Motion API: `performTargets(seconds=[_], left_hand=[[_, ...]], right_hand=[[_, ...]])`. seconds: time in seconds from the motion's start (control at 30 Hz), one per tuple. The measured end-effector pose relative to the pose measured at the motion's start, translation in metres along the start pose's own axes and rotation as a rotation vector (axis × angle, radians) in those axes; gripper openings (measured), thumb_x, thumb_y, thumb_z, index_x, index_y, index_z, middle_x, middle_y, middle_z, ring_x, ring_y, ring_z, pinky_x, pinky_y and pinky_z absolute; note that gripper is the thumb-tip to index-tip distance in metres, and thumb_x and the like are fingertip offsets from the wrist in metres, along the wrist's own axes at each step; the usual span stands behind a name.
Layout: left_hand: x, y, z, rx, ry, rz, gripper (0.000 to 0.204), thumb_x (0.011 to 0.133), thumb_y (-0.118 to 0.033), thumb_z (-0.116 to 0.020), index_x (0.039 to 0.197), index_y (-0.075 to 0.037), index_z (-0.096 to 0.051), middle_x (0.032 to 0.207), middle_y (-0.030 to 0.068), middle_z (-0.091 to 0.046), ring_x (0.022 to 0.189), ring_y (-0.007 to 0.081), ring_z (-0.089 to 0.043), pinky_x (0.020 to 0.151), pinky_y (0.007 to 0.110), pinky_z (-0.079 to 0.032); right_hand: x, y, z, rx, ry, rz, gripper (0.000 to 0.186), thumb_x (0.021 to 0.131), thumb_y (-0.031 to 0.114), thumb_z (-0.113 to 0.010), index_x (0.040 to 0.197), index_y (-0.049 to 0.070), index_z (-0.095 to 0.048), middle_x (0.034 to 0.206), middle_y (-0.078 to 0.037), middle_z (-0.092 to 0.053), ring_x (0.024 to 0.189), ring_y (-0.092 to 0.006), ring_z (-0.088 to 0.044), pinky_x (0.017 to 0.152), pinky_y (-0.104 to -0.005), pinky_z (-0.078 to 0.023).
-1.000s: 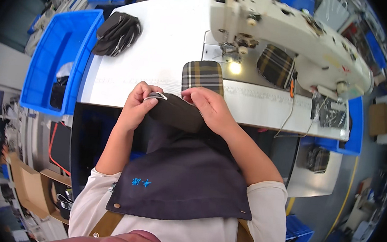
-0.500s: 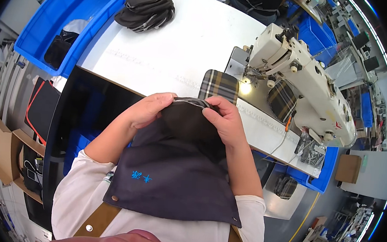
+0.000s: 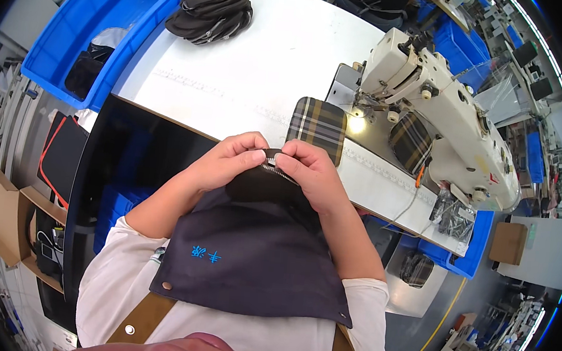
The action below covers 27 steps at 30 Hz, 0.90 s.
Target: The person operates an industrial sewing machine to stitch a zipper onto a small black fabric pouch. They guide the pouch under the needle, sew along the zipper edge, and then flip the pouch to sew the opposite side. The person handles multiple pouches, moving finished ones aside and picking up new ones to continue the assembly process.
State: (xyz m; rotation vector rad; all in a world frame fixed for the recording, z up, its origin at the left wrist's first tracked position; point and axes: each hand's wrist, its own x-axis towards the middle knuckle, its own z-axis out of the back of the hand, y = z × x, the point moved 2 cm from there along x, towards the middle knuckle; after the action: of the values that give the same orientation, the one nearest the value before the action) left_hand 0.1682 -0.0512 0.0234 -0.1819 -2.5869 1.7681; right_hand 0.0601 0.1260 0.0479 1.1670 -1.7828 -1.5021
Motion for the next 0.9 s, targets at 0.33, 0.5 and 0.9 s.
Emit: performTargets(seconds=[0.33,0.5,0.9], left_hand=[[-0.015,0.035,0.014,-0.035,-0.047,0.111,0.018,0.108,-0.025,-0.055,0.103,-0.01,-0.061,0.086,-0.0104,-0.048,0.08,0.0029,-0.039,0.073,0.021,-0.035],[-0.014,0.028,0.018,-0.615,-0.127,0.037,0.028,0.109,-0.031,-0.051,0.119,-0.007,-0.062,0.103,0.0044,-0.069,0.095,0.0131,-0.065,0.085,0.033,-0.054],[0.014,0.003,0.03,0.042,0.11,0.202,0.04,0.107,-0.041,-0.06,0.113,-0.002,-0.069,0.099,0.0005,-0.071,0.09,0.0082,-0.063,0.083,0.026,-0.051]], right_hand=[[-0.009,0.001,0.02,0.327,-0.062,0.245,0.018,0.106,0.019,-0.061,0.094,0.006,-0.061,0.086,-0.004,-0.062,0.077,-0.0147,-0.058,0.075,-0.0296,-0.048],[-0.017,-0.027,0.008,0.473,0.015,0.067,0.033,0.108,0.026,-0.06,0.129,0.0,-0.063,0.119,-0.008,-0.071,0.112,-0.0172,-0.066,0.103,-0.0345,-0.051],[-0.043,-0.041,0.023,-0.555,0.009,-0.159,0.026,0.101,0.029,-0.069,0.108,0.004,-0.075,0.074,-0.011,-0.071,0.066,-0.02,-0.067,0.066,-0.0381,-0.052]])
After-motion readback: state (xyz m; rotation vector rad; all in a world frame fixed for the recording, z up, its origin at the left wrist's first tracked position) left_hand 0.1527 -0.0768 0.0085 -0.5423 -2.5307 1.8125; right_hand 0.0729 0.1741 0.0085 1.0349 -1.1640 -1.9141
